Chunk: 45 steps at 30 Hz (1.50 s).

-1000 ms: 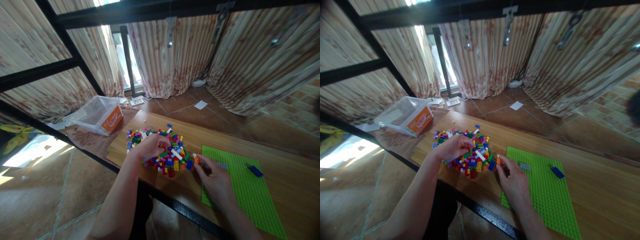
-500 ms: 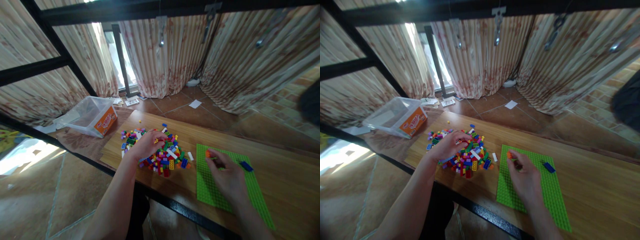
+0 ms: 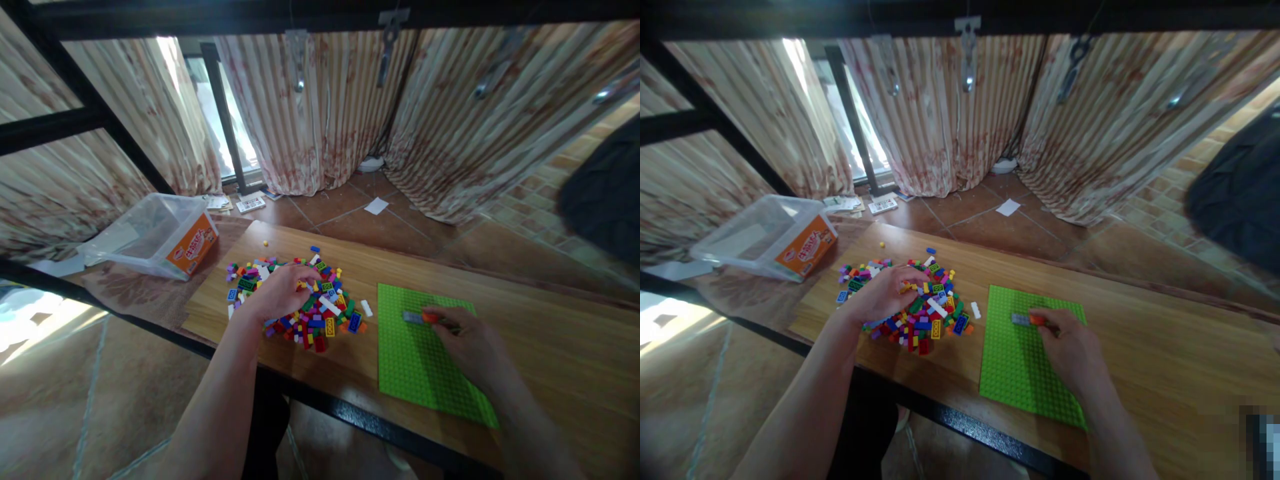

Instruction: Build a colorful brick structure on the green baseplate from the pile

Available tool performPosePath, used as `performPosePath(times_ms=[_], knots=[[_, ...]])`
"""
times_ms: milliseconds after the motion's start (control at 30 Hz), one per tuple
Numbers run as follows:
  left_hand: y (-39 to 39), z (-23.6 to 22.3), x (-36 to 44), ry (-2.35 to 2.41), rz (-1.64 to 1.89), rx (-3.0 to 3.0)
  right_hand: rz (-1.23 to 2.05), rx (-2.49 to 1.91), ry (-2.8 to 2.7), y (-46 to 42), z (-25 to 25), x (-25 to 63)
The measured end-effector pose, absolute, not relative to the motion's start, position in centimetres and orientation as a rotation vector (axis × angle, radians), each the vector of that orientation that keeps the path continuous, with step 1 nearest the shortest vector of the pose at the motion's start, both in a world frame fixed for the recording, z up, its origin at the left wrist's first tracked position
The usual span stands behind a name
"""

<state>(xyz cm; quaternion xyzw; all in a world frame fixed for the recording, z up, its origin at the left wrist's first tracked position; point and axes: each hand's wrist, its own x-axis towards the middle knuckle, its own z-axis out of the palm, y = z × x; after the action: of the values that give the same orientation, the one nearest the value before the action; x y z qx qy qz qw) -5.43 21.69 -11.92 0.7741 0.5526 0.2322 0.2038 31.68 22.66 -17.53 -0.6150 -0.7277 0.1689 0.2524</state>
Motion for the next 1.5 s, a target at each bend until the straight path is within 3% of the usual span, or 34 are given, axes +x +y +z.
performPosePath(times_ms=[600,800,1033,1500], knots=[[22.1,-11.1,-2.5,1.461,0.811,2.249,0.451,-1.677,-1.994,22.4,-17.1,31.5],[21.4,-11.9,2.5,1.185,0.850,2.340,0.456,-1.645,-2.022,22.4,-16.9,31.2],[19.1,-14.2,8.5,0.902,0.640,2.439,0.512,-1.643,-2.022,21.9,-16.6,30.5],[17.5,-16.2,10.9,1.183,0.717,2.308,0.609,-1.540,-2.007,21.0,-16.2,29.2]])
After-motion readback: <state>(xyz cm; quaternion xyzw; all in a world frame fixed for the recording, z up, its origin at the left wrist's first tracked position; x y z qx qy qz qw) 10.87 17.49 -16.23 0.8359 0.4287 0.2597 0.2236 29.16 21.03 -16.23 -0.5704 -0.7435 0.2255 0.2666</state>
